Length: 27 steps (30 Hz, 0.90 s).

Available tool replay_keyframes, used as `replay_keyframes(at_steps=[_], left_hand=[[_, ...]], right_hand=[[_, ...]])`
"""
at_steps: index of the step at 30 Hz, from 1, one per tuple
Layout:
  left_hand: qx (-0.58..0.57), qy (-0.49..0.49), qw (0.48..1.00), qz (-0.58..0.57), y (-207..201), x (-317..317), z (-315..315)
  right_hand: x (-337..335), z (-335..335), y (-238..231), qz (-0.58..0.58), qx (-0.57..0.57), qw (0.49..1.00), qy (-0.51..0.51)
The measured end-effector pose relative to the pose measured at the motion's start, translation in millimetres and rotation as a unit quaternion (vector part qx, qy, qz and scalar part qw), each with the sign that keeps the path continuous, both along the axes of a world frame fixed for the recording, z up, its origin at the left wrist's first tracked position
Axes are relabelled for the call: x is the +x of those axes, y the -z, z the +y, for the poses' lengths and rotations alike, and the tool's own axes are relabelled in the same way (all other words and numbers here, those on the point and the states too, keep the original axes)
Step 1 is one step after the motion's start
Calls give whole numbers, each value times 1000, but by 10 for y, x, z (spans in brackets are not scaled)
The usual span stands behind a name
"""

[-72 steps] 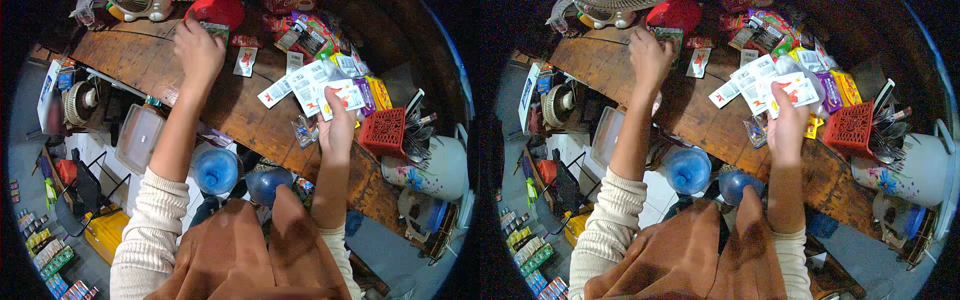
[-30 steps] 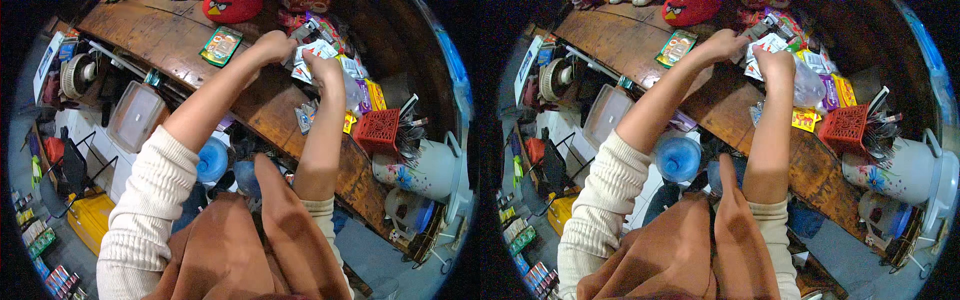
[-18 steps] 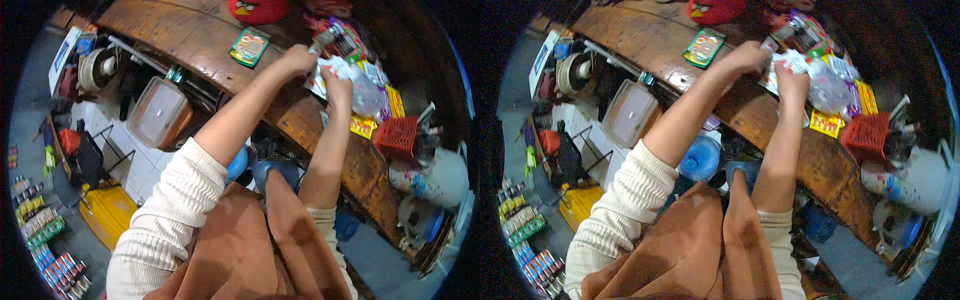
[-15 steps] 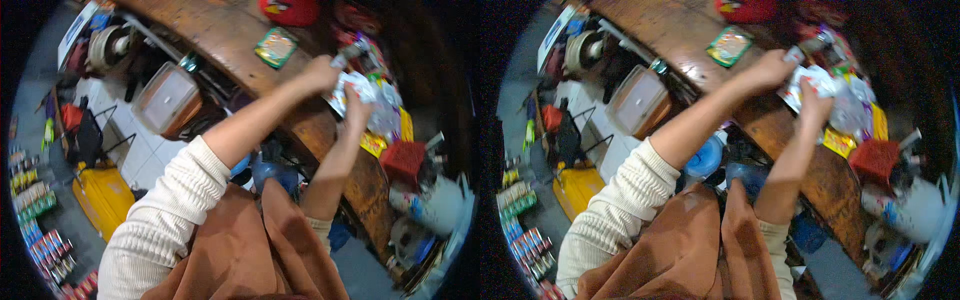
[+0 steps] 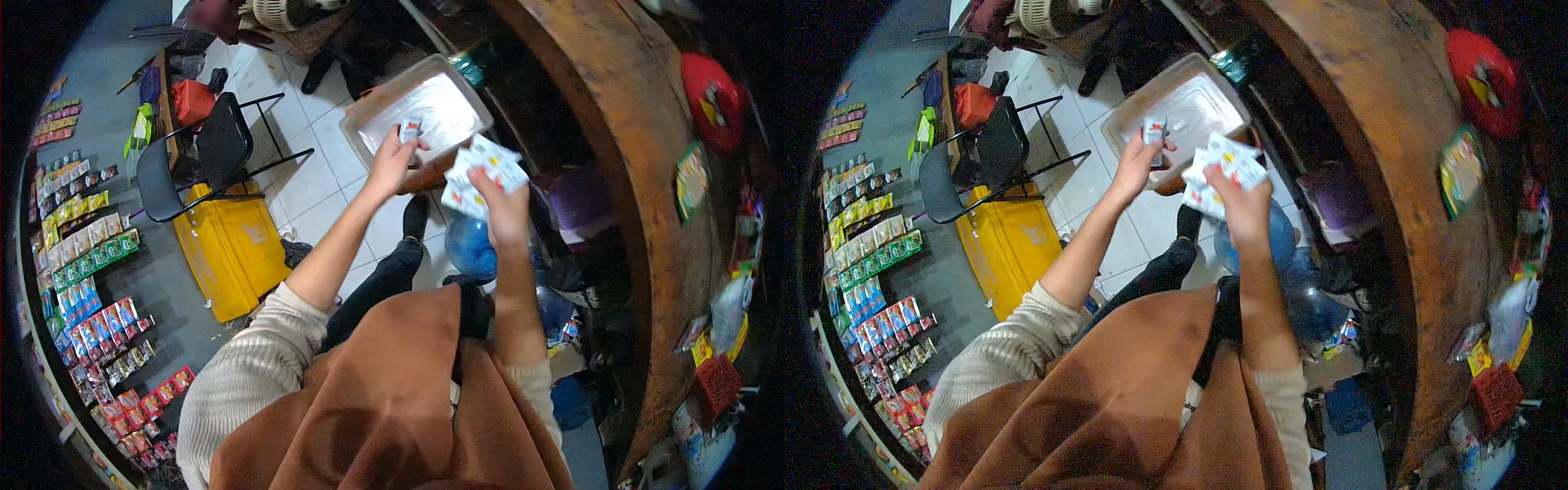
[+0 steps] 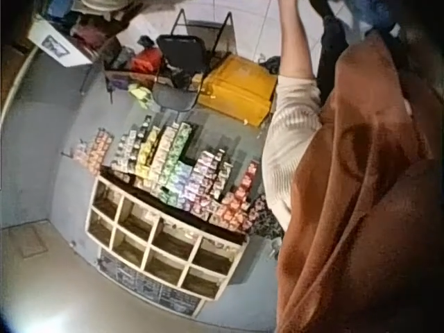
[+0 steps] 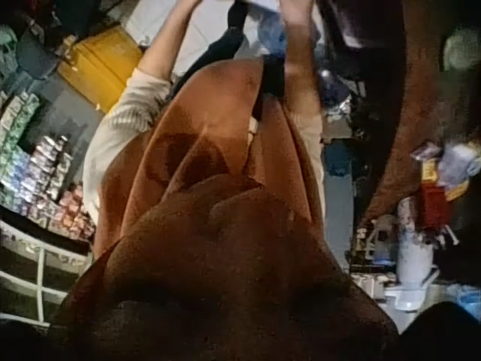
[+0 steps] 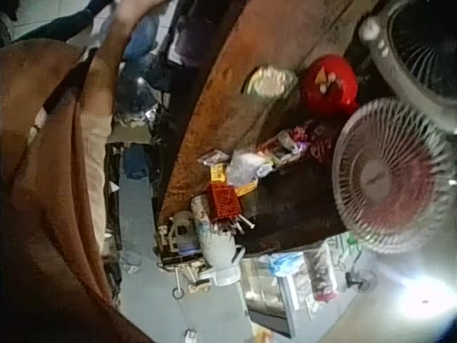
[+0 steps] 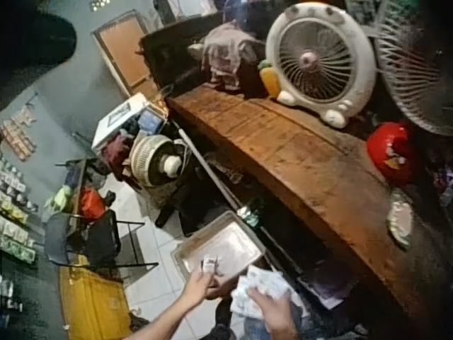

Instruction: Organizing various packets of instant drinks and snacks into a storage container.

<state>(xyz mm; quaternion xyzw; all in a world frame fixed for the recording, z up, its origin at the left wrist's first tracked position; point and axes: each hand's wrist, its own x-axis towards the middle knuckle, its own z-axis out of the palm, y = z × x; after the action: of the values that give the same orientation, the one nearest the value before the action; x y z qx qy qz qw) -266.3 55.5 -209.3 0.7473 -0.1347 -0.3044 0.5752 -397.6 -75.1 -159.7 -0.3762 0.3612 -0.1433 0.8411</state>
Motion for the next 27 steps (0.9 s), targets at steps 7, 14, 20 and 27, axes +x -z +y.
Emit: replay_keyframes(at_steps=[7, 14, 20, 27], left_hand=[[198, 296, 910, -213, 949, 358, 514], [361, 188, 900, -157, 396, 580, 476], [190, 249, 930, -193, 1003, 690, 513], [328, 266, 901, -98, 1203, 778, 400]], right_hand=[[1319, 144, 1126, 60, -671, 651, -349], [1207, 489, 1627, 76, -756, 429, -489], [1092, 447, 1360, 74, -667, 602, -433], [1214, 417, 1742, 107, -558, 712, -413]])
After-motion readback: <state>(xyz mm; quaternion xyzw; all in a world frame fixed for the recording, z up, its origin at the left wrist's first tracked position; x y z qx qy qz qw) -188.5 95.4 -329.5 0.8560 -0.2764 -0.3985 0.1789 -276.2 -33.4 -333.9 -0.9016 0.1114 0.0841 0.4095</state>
